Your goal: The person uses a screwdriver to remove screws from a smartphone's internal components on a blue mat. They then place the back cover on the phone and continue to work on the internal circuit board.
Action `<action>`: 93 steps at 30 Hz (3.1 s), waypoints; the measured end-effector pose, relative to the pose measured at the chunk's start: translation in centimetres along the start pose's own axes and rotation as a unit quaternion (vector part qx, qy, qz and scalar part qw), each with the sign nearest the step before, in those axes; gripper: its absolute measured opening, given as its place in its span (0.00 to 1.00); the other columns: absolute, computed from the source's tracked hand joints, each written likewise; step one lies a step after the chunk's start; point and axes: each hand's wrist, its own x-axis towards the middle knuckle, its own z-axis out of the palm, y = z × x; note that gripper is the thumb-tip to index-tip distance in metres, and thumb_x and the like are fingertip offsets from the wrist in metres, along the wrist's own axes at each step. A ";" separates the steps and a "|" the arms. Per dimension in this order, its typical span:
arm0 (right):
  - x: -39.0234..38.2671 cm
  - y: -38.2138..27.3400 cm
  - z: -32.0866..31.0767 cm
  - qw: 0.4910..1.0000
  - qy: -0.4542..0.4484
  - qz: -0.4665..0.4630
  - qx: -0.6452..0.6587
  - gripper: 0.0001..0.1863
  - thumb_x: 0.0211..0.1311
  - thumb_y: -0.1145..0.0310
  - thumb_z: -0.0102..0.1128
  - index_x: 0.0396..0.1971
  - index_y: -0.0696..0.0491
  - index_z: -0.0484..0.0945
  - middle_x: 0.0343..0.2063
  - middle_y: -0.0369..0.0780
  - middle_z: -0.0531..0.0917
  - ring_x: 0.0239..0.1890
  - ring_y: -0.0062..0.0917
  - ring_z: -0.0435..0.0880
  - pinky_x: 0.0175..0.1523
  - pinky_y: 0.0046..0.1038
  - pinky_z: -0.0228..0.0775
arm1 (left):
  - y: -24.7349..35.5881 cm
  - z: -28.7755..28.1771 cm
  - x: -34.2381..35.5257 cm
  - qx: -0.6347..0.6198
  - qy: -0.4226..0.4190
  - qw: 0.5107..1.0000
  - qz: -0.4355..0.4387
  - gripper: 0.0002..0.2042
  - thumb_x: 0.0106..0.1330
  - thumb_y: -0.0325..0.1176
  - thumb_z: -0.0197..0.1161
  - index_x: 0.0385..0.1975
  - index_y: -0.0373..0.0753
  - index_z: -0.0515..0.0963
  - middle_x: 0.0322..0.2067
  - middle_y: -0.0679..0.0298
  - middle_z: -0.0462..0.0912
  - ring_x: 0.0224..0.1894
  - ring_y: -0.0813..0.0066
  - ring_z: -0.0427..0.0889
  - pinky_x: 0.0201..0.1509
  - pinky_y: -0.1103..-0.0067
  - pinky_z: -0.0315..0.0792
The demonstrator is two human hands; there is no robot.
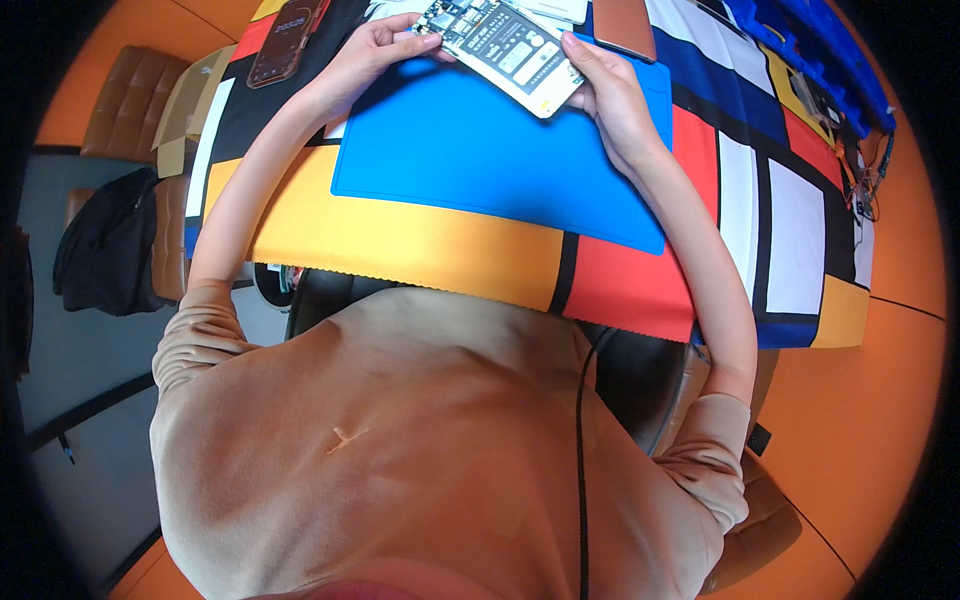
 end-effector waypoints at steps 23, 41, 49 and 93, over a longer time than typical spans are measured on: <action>-0.4 0.1 0.2 0.997 -0.057 -0.009 -0.059 0.28 0.71 0.71 0.54 0.68 0.64 0.67 0.48 0.48 0.85 0.47 0.22 0.88 0.53 0.19 0.83 | 1.5 0.7 -0.5 -0.170 0.057 0.984 -0.011 0.14 0.73 0.33 0.62 0.54 0.34 0.79 0.44 0.65 0.85 0.47 0.78 0.80 0.56 0.80 0.72; -1.1 0.4 1.1 0.991 -0.064 -0.067 -0.101 0.22 0.71 0.69 0.62 0.62 0.58 0.75 0.50 0.43 0.86 0.48 0.22 0.87 0.48 0.21 0.81 | 0.9 0.0 -0.4 -0.200 0.055 0.976 -0.064 0.07 0.71 0.33 0.64 0.41 0.37 0.82 0.37 0.69 0.83 0.41 0.83 0.77 0.49 0.84 0.69; -0.5 -1.7 -1.6 0.853 0.129 -0.129 -0.489 0.16 0.70 0.62 0.61 0.53 0.50 0.81 0.27 0.34 0.80 0.26 0.14 0.79 0.31 0.20 0.69 | 1.3 1.6 -0.9 -0.168 0.023 0.981 -0.096 0.17 0.68 0.37 0.70 0.50 0.31 0.79 0.40 0.65 0.84 0.39 0.82 0.78 0.45 0.85 0.70; -0.5 -0.1 -0.8 0.831 0.156 -0.364 -0.390 0.20 0.58 0.83 0.70 0.51 0.58 0.77 0.34 0.36 0.82 0.22 0.11 0.74 0.26 0.15 0.64 | 2.9 3.1 -0.6 -0.063 -0.003 0.990 -0.124 0.13 0.76 0.40 0.62 0.43 0.35 0.82 0.33 0.73 0.79 0.36 0.86 0.72 0.44 0.86 0.66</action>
